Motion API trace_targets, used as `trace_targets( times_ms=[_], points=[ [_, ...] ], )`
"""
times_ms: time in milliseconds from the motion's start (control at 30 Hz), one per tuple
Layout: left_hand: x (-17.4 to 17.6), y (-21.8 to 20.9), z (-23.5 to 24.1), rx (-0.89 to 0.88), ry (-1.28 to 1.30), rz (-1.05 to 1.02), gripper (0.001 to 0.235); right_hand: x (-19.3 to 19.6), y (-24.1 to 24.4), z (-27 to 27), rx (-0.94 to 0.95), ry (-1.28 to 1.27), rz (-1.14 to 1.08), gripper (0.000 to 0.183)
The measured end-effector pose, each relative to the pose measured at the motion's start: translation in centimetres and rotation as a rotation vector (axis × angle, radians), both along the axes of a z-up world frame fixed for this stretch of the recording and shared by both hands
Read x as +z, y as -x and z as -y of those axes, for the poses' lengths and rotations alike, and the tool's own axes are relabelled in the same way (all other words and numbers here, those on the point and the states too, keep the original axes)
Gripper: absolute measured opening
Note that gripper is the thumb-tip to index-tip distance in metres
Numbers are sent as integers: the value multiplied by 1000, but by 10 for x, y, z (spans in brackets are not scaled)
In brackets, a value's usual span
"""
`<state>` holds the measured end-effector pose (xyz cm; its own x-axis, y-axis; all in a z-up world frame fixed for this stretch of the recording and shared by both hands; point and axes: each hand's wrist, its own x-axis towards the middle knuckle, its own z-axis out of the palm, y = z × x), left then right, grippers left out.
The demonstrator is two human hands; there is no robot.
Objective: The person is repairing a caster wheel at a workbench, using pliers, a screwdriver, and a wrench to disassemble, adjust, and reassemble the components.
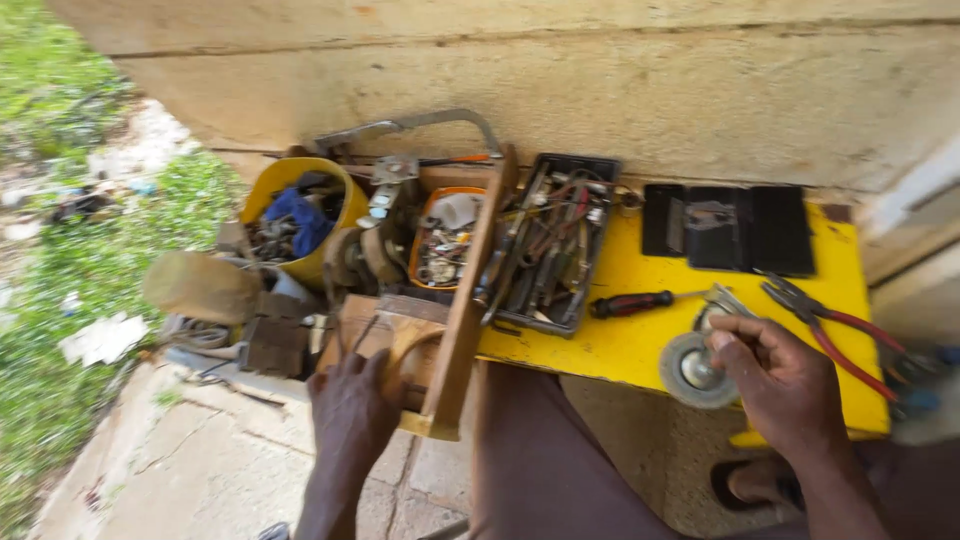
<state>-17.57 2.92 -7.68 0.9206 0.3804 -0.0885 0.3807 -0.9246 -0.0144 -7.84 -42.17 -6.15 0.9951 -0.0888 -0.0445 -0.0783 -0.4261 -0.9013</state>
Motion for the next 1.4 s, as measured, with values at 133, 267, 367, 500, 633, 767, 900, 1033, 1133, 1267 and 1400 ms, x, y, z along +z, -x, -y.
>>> trace_targets(
  times_ms=[133, 267, 367, 500, 633, 767, 900, 1033, 1133, 1267, 1400],
  points=[
    [7, -3, 44, -65, -135, 380, 58, -31, -17, 59, -106, -143, 110, 33],
    [9, -15, 141, -381, 343, 668, 32, -54, -13, 86, -267, -78, -15, 26],
    [-9, -37, 207, -494, 583, 475, 42, -43, -8, 78, -286, -21, -209, 30],
    [-36, -76, 270, -675, 857, 429, 69, -54, -9, 88, -240, 18, -198, 28],
    [-59, -100, 303, -684, 846, 312, 91, -51, -16, 110, -331, 144, -161, 28],
    [-81, -109, 316, -610, 797, 272, 115, -34, -36, 120, -345, 427, -136, 48],
    [-93, -118, 306, -573, 852, 265, 126, -39, -63, 123, -265, 579, -267, 72],
    [-90, -129, 306, -555, 853, 233, 126, -50, -73, 135, -179, 590, -388, 80],
    [-87, -135, 305, -478, 888, 59, 122, -32, -66, 130, -167, 583, -418, 73],
    [-75, -136, 304, -363, 986, -70, 106, -8, -54, 120, -132, 429, -464, 71],
    [-59, -128, 299, -256, 1008, -143, 101, -4, -45, 110, -72, 393, -506, 41]
  ],
)
